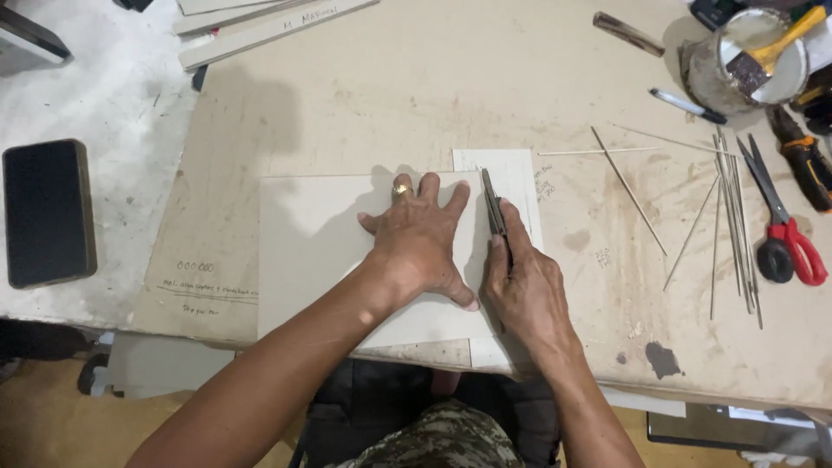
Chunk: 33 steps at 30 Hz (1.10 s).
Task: The person cuts a rectangular piece of cardboard using a utility knife on a cluttered workbench. They then gather a stack of similar cardboard sheets from a drawer and mark the edges of the stack with a pen.
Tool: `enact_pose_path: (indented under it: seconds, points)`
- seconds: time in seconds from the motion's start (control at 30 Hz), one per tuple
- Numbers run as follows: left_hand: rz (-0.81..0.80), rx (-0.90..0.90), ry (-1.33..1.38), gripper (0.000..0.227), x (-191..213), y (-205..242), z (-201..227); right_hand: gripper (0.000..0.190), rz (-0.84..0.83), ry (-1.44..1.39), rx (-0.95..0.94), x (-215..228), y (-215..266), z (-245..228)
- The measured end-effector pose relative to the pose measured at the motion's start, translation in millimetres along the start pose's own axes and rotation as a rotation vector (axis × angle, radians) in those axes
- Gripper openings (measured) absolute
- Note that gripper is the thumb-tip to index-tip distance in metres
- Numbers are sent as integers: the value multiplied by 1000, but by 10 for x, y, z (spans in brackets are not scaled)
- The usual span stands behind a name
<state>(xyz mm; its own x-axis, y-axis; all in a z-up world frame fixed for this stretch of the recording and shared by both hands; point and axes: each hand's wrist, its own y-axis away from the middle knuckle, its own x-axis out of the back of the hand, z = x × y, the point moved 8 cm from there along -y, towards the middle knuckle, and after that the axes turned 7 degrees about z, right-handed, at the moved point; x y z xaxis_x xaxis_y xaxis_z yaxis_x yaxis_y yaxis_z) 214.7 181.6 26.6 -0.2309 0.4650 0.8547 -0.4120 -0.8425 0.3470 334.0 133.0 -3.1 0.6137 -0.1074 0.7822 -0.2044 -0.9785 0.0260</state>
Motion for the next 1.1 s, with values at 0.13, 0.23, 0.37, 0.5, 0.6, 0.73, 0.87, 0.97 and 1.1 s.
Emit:
enact_pose_path:
  seconds: [0.13, 0.23, 0.37, 0.5, 0.6, 0.73, 0.87, 0.97, 1.1]
  points:
    - [-38, 23, -6, 129, -19, 8, -27, 54, -61, 85, -11, 104, -64, -183]
    - [-35, 20, 24, 129, -25, -6, -26, 55, -125, 202, -37, 175, -133, -235]
    - [-15, 24, -9, 132, -79, -32, -47, 57, -175, 198, -47, 210, -36, -187]
    - [16, 25, -60, 131, -41, -49, -56, 54, -213, 191, -68, 195, 337, -56]
    - [55, 21, -22, 129, -37, -21, -40, 51, -250, 171, -77, 200, 823, 97]
    - [-138, 189, -108, 140, -137, 25, -106, 49, -246, 146, -89, 247, 1368, 307]
    - [-112, 188, -135, 140, -149, 9, -129, 63, -284, 254, -212, 182, 1662, 537]
    - [-103, 194, -144, 142, -151, 5, -135, 67, -272, 343, -248, 142, 1782, 672]
    - [-142, 201, -102, 140, -103, 86, -95, 65, -223, 204, -271, 261, 1754, 696]
